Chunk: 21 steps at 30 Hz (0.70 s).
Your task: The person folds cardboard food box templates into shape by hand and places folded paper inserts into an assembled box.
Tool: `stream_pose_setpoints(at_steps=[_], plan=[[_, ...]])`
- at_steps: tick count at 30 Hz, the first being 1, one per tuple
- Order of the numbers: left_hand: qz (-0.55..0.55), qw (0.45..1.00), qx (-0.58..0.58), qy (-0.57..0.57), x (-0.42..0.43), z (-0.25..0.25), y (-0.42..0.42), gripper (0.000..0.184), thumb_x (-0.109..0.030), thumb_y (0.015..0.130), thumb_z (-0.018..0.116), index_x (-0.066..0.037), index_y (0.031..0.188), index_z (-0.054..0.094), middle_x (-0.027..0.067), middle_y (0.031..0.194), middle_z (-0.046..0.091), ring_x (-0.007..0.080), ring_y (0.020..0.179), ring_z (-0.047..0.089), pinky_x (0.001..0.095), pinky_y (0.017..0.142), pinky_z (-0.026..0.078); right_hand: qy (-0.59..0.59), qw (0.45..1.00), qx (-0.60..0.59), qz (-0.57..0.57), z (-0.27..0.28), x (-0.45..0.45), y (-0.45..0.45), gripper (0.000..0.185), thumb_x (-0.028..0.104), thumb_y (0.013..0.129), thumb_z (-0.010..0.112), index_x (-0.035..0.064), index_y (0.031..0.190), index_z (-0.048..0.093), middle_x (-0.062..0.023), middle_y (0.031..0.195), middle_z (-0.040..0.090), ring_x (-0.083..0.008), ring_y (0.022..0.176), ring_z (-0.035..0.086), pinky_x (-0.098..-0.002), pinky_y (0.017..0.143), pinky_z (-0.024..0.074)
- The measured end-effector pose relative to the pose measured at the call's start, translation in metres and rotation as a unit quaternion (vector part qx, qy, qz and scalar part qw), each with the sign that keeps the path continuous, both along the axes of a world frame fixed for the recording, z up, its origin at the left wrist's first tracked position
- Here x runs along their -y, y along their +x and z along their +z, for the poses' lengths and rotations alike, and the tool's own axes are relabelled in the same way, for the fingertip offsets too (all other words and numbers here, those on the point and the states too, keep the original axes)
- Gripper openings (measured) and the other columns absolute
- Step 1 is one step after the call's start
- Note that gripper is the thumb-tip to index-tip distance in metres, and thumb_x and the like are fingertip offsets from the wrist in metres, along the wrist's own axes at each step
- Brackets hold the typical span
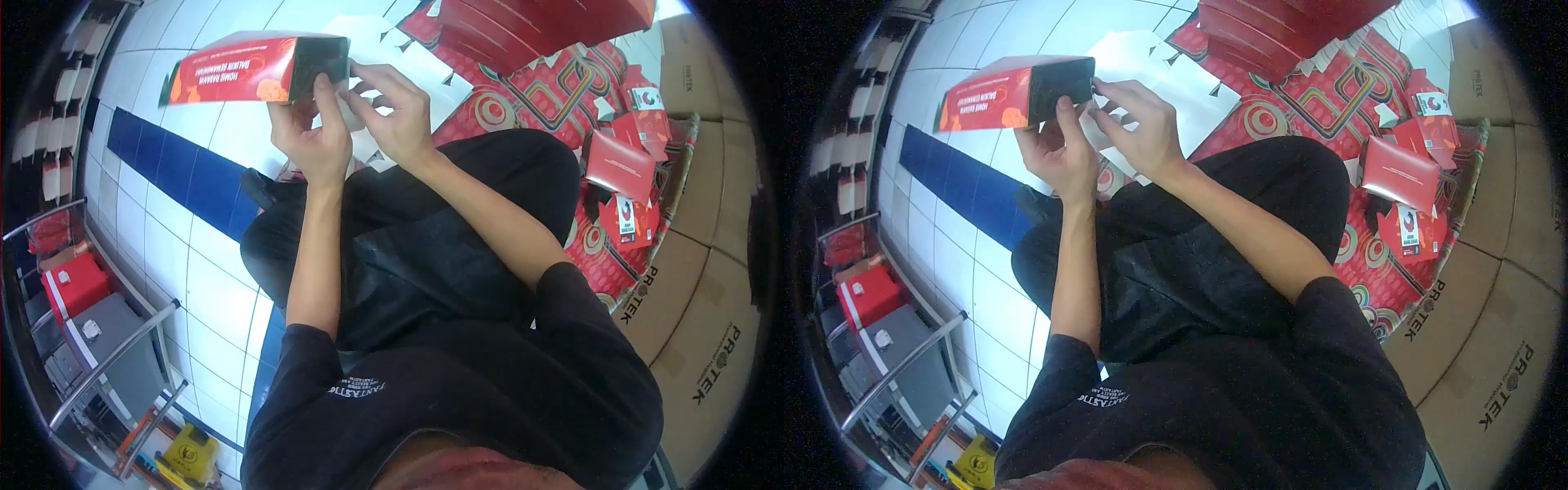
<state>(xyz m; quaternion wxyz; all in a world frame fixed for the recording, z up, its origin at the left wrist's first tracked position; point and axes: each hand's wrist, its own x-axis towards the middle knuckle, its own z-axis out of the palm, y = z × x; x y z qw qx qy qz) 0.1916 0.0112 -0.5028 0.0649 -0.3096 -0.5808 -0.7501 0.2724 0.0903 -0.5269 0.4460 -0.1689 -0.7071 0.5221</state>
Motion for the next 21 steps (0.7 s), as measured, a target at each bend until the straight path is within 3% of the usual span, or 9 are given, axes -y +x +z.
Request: stream_pose_setpoints(at_steps=[2,6,9,11,12,14,16,19,21], plan=[[0.013,0.996,-0.064,-0.063,0.006,-0.001,-0.005,0.037,0.001,0.105,0.069,0.008,0.138,0.055,0.0181,0.121,0.073,0.0221,0.104,0.077,0.0327,0.086,0.066,0.052,0.998,-0.020,-0.020,-0.002,-0.003,-0.002,0.042,-0.001,0.091,0.080,-0.0006,0.132,0.077,-0.0158,0.123,0.078,-0.0244,0.100,0.080,-0.0335,0.077,0.0663],[0.062,0.974,-0.169,-0.138,0.012,-0.008,-0.010,0.036,0.001,0.105,0.069,0.008,0.137,0.055,0.0185,0.121,0.073,0.0221,0.105,0.077,0.0333,0.087,0.066,0.154,0.984,-0.071,-0.060,-0.005,-0.012,-0.004,0.039,0.000,0.093,0.078,0.0010,0.131,0.077,-0.0169,0.125,0.077,-0.0271,0.098,0.080,-0.0347,0.078,0.0653],[0.083,0.950,-0.241,-0.183,0.011,-0.013,-0.015,0.039,0.002,0.105,0.069,0.009,0.140,0.053,0.0186,0.125,0.071,0.0223,0.106,0.076,0.0342,0.088,0.066,0.200,0.978,-0.038,-0.040,0.005,-0.016,0.003,0.039,0.001,0.091,0.077,0.0043,0.130,0.079,-0.0154,0.125,0.077,-0.0276,0.100,0.080,-0.0360,0.079,0.0656],[0.043,0.990,-0.112,-0.075,0.006,-0.008,-0.013,0.036,0.002,0.107,0.066,0.006,0.139,0.050,0.0175,0.128,0.068,0.0223,0.108,0.075,0.0344,0.088,0.066,0.248,0.968,-0.028,-0.025,0.004,-0.021,0.004,0.040,0.001,0.090,0.077,0.0060,0.129,0.079,-0.0144,0.126,0.077,-0.0274,0.100,0.080,-0.0359,0.079,0.0659],[0.046,0.990,-0.112,-0.076,0.008,-0.005,-0.015,0.036,0.002,0.107,0.066,0.006,0.139,0.050,0.0175,0.128,0.068,0.0223,0.108,0.075,0.0344,0.088,0.066,0.296,0.955,-0.019,-0.013,0.002,-0.022,0.004,0.041,0.000,0.088,0.077,0.0077,0.128,0.080,-0.0134,0.127,0.077,-0.0271,0.101,0.080,-0.0358,0.079,0.0662],[0.008,1.000,0.003,-0.005,0.012,0.002,-0.021,0.030,0.001,0.109,0.063,0.003,0.135,0.049,0.0161,0.129,0.065,0.0220,0.110,0.073,0.0343,0.087,0.067,0.322,0.946,-0.017,-0.010,0.003,-0.017,0.003,0.042,0.000,0.087,0.077,0.0088,0.128,0.080,-0.0125,0.127,0.077,-0.0262,0.100,0.080,-0.0352,0.078,0.0665],[0.008,1.000,-0.009,-0.022,0.016,0.004,-0.026,0.024,0.000,0.110,0.061,0.000,0.131,0.050,0.0143,0.126,0.066,0.0209,0.109,0.073,0.0349,0.087,0.067,0.349,0.937,-0.016,-0.009,0.003,-0.011,0.004,0.043,0.000,0.086,0.077,0.0098,0.127,0.081,-0.0116,0.127,0.077,-0.0253,0.098,0.080,-0.0347,0.077,0.0668],[-0.091,0.992,0.085,-0.030,0.016,0.003,-0.021,0.020,-0.003,0.110,0.065,-0.003,0.123,0.050,0.0161,0.125,0.067,0.0198,0.110,0.072,0.0378,0.093,0.064,0.310,0.951,0.008,0.000,-0.001,-0.008,0.006,0.041,0.000,0.087,0.078,0.0090,0.127,0.080,-0.0119,0.127,0.076,-0.0264,0.098,0.080,-0.0355,0.078,0.0675],[-0.136,0.983,0.123,0.004,0.010,-0.005,-0.016,0.026,-0.006,0.110,0.067,-0.004,0.132,0.052,0.0126,0.130,0.066,0.0196,0.117,0.069,0.0398,0.096,0.065,0.296,0.955,-0.011,-0.023,-0.003,-0.013,0.004,0.038,0.001,0.087,0.079,0.0081,0.125,0.081,-0.0124,0.125,0.075,-0.0280,0.100,0.080,-0.0366,0.080,0.0680]])
